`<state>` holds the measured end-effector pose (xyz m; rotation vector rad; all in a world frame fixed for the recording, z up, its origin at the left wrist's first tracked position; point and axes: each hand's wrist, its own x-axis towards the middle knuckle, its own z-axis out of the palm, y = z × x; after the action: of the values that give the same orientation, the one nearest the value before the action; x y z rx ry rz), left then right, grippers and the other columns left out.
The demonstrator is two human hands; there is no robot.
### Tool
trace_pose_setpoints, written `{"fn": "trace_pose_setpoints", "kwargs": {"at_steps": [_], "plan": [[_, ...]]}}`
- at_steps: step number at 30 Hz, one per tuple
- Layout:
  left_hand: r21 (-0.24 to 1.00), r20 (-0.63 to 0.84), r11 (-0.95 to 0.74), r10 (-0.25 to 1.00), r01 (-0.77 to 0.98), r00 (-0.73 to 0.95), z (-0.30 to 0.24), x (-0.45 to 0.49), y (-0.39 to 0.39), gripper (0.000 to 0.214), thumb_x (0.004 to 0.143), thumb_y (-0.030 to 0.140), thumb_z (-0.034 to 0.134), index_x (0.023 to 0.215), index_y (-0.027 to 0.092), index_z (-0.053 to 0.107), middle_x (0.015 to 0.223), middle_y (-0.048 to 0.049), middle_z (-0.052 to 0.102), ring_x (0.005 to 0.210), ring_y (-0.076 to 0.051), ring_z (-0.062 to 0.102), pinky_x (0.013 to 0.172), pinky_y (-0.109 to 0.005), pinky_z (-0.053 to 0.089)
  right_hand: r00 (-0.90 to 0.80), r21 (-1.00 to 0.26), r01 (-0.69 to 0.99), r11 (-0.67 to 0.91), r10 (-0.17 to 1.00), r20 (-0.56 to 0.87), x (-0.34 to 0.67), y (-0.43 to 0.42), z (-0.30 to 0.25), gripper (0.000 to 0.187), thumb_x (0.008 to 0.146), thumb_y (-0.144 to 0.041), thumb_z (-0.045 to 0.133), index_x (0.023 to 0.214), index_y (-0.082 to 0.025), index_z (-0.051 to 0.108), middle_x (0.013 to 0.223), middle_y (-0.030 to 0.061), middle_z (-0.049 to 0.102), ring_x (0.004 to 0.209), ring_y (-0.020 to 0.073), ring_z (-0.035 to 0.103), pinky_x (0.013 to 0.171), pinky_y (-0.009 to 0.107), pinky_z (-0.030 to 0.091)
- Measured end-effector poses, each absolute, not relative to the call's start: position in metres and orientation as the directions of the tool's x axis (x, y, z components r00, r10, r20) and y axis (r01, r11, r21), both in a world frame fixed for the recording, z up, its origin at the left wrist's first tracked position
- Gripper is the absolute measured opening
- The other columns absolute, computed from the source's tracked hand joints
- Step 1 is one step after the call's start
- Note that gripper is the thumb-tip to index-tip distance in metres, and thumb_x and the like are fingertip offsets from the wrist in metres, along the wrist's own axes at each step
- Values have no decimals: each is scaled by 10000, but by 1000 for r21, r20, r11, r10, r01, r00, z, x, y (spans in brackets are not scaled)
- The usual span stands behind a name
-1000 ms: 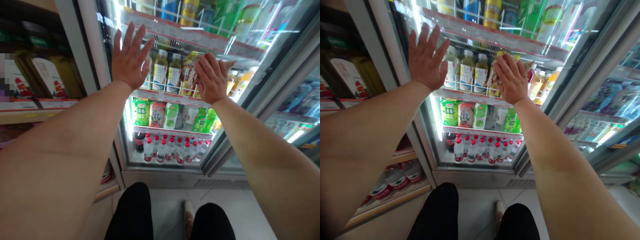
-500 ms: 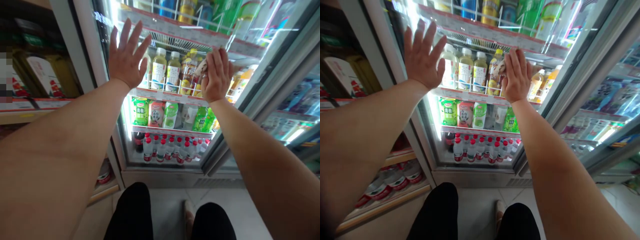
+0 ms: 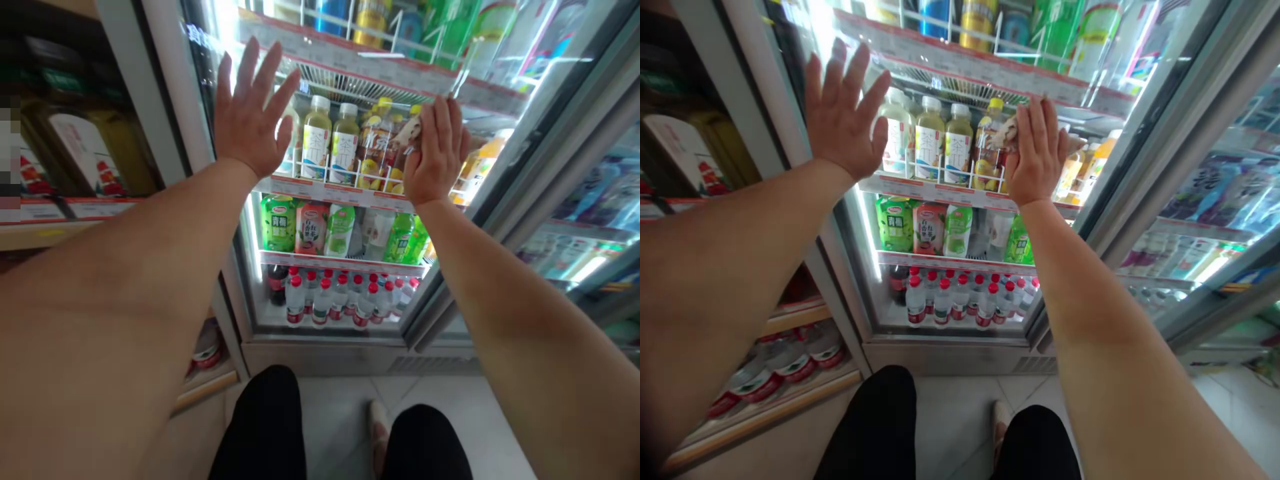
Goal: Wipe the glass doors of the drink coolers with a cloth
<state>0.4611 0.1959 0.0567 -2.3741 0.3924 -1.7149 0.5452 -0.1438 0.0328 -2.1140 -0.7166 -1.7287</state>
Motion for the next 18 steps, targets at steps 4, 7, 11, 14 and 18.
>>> {"fn": "trace_pose_setpoints", "kwargs": {"at_steps": [4,7,11,14,18], "plan": [[-331,904,-937,-349,-110,249,56,467,200,858,919,269,558,1661,410,152,1707,161,-46,1600,-263,-44,1293,-557,-81,177,-195,477,-857,-124,976,544,-142,39,642,991,-275,210,1580,-88,381,1673,98,335,1576,254,220,1276,517,170],[-385,897,-921,-390,-64,209,55,472,205,917,895,226,553,1664,420,95,1692,180,-111,1599,-243,-57,1295,-545,-58,143,-167,444,-881,-114,983,548,-143,39,635,989,-274,210,1582,-137,392,1665,82,356,1572,245,240,1272,506,198],[-426,887,-904,-424,-28,184,54,476,208,974,861,198,543,1666,413,38,1681,180,-166,1598,-236,-72,1286,-559,-31,128,127,520,-845,224,966,548,-146,31,647,978,-337,291,1612,-228,368,1676,31,340,1602,277,179,1259,589,232],[-395,895,-917,-396,-45,204,55,475,207,953,864,201,553,1665,415,83,1686,182,-134,1600,-258,-41,1284,-577,-25,113,93,545,-833,183,977,559,-148,29,649,991,-360,244,1630,-280,324,1678,-10,334,1606,269,162,1259,615,210],[-371,897,-924,-382,-92,220,56,474,207,931,880,225,573,1658,435,108,1693,183,-94,1599,-267,-43,1283,-586,-48,40,-52,551,-833,-36,999,582,-148,32,642,1004,-388,175,1632,-331,298,1662,-61,355,1596,219,175,1293,514,142]]}}
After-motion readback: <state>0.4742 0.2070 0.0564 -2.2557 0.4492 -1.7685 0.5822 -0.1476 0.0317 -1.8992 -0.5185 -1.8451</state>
